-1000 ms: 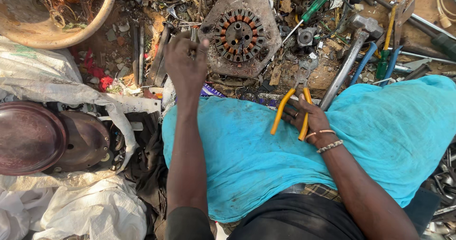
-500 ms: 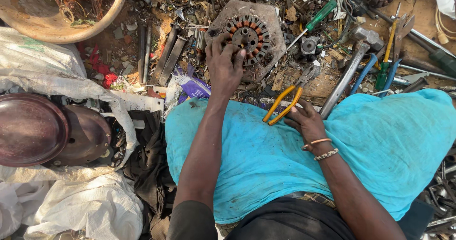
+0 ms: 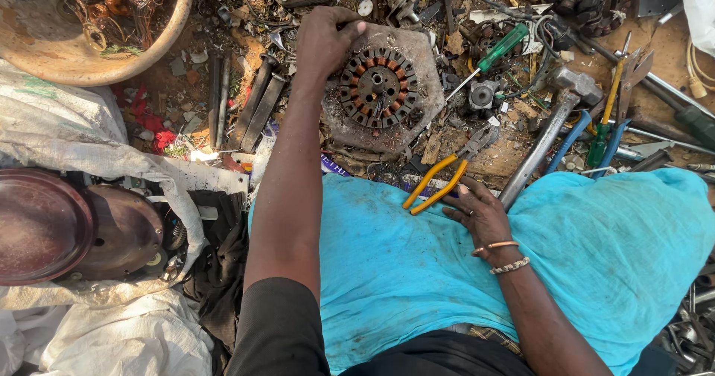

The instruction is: The person sits on the ground and dismantles an electric motor stator, using pliers to grip and pull copper windings out of the slots. They then use a long metal bar to pry and press against the windings and the stator housing to loosen more copper from the assembly.

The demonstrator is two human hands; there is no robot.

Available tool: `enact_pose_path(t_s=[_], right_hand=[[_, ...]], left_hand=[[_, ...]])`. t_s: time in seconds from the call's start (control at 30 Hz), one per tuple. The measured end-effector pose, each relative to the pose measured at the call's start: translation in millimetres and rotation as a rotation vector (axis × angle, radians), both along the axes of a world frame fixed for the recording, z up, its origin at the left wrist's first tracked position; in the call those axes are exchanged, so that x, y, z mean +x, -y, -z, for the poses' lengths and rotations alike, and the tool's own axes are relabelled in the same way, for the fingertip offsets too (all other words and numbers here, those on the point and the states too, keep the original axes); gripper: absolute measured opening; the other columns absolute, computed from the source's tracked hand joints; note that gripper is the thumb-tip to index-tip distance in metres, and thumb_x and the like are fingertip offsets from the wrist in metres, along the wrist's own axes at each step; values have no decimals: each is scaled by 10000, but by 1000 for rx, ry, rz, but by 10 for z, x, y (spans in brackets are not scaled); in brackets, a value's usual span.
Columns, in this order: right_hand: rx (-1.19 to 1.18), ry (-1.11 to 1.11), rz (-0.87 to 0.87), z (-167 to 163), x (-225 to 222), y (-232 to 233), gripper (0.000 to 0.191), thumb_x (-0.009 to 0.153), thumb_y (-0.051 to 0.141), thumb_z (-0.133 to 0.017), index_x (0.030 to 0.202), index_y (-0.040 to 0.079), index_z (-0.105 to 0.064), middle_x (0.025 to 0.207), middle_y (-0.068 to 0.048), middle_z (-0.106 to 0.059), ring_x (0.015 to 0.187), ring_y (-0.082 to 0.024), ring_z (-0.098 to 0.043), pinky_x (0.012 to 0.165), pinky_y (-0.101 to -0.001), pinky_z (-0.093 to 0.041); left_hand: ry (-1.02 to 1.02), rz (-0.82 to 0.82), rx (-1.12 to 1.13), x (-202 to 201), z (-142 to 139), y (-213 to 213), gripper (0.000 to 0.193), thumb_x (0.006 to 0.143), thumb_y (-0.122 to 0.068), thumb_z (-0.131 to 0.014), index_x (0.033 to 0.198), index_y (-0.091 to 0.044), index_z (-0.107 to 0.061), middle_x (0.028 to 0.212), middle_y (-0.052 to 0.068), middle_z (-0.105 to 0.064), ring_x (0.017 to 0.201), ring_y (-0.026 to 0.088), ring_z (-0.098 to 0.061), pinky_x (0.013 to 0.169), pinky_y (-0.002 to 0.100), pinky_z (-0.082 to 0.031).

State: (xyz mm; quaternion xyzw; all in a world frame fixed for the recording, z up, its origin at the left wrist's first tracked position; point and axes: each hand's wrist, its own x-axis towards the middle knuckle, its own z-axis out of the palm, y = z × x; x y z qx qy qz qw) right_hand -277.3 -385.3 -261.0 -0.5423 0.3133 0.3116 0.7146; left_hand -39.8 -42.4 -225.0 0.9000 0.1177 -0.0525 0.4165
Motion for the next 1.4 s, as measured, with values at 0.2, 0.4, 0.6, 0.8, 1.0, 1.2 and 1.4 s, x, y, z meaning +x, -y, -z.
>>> enact_pose_path(t_s=[0.2,0.4,0.6,0.8,1.0,1.2,1.4], right_hand=[[30,-13,32,55,26,-3,531,992,241,-584,1451,-13,-503,1313,-143,-649,1145,-273,-668,935,-434,-566],[4,8,32,89,-10,39,500,984,233,-603,1429,16,-533,1295,-128,-660,1118,-264,-674,915,-414,-574],[-73,40,19,128,-72,52,536,972,243,-635,1445,20,-518,1291,-120,-665,1096,-237,-687,876,-367,-600],[-325,238,-167,30,-129,49,519,948,247,-688,1393,11,-565,1258,-155,-696,1045,-226,-709,818,-356,-624],[-479,658,-179,-574,125,511,368,1009,232,-687,1324,47,-643,1292,-119,-655,1164,-193,-670,927,-304,-606],[-828,844,13,-1418,322,1757,253,1039,201,-700,1252,66,-715,1157,-39,-715,1006,-103,-659,814,-253,-546],[-1198,743,-97,-1385,921,3018,354,1037,268,-755,1286,21,-714,1208,-173,-733,1092,-271,-719,950,-385,-557]], left_hand=[[264,-134,49,-129,71,-113,158,977,-214,-723,952,-73,-789,804,47,-789,660,120,-704,633,342,-535],[569,-106,-71,-457,-175,-685,113,971,-68,-749,1065,-58,-811,922,68,-803,803,137,-726,689,298,-587],[471,-778,368,-839,-963,-1623,262,1106,-273,-586,1141,-26,-664,960,96,-724,768,216,-740,671,373,-594],[782,-498,539,-1559,-1214,-821,213,1042,-181,-679,1098,24,-679,931,103,-729,778,168,-737,655,303,-576],[962,-149,187,-1859,-967,298,257,1210,-143,-580,1397,32,-584,1294,191,-649,1254,238,-644,1054,403,-616],[450,-364,29,-1720,-464,759,401,974,-80,-687,1364,-5,-630,1140,128,-721,1035,230,-686,865,382,-590],[276,-456,-58,-1628,-315,702,456,1031,-30,-568,1484,-79,-559,1377,127,-652,1206,243,-627,982,386,-566]])
